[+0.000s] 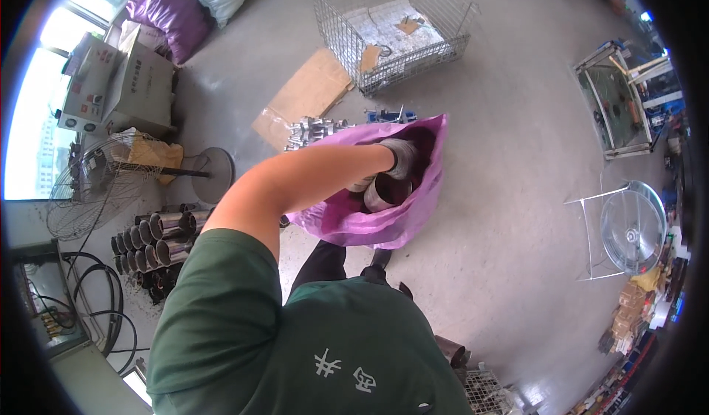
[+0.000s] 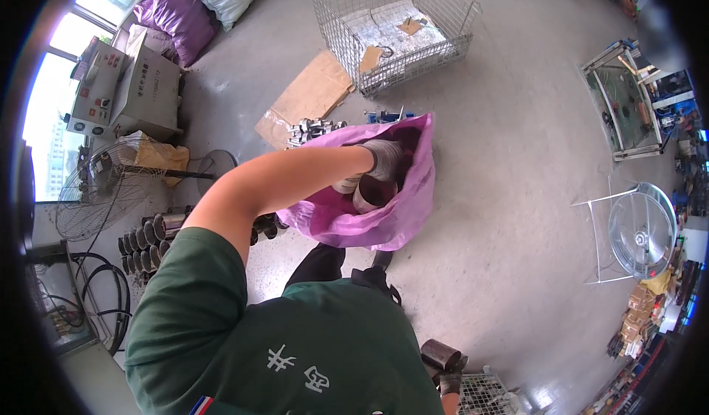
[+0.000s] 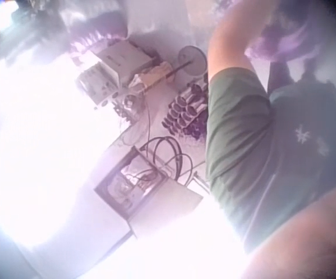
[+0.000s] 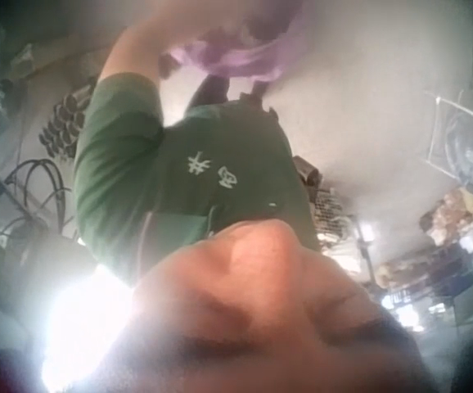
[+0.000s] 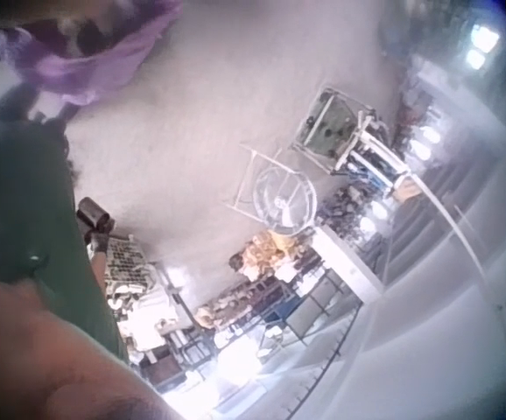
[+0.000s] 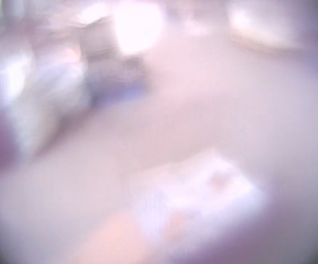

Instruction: The person picks up metal pipes from the floor and places them into a purple bag.

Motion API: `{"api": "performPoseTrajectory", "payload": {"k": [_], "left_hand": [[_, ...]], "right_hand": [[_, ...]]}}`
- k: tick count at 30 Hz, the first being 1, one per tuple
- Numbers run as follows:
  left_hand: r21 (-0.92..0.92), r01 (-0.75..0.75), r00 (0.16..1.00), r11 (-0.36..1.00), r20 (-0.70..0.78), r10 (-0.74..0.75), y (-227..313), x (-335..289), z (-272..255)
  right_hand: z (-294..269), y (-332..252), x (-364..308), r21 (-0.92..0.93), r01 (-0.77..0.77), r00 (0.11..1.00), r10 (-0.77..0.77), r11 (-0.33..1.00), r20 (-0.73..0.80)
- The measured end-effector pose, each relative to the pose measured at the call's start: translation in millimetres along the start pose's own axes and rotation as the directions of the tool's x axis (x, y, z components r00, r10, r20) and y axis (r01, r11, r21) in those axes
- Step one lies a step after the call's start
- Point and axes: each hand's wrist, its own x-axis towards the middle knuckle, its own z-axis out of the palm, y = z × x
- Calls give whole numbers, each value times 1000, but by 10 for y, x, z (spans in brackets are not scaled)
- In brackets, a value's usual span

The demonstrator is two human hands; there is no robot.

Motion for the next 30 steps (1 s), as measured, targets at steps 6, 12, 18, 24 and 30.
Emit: {"api": "performPoseTrajectory", "payload": {"k": [6,12,18,24,30], "left_hand": [[-236,386,898,892,-128,-422,-104,-18,582],[-821,505,755,267,271,-597,-158,155,1483],[-891,451,645,41,294,-706,-418,424,2470],[-919,384,710,90,232,-665,-385,327,2656],[-893,230,821,387,-35,-569,-44,-599,2343]], "right_hand": [[163,-185,-29,-79,44,999,-44,996,9],[217,-264,-73,-134,40,998,-44,990,-33],[422,-438,-134,-220,14,998,-27,975,-55],[543,-676,-229,-314,34,997,-54,949,-53],[638,-1324,-372,-485,197,975,-220,852,9]]}}
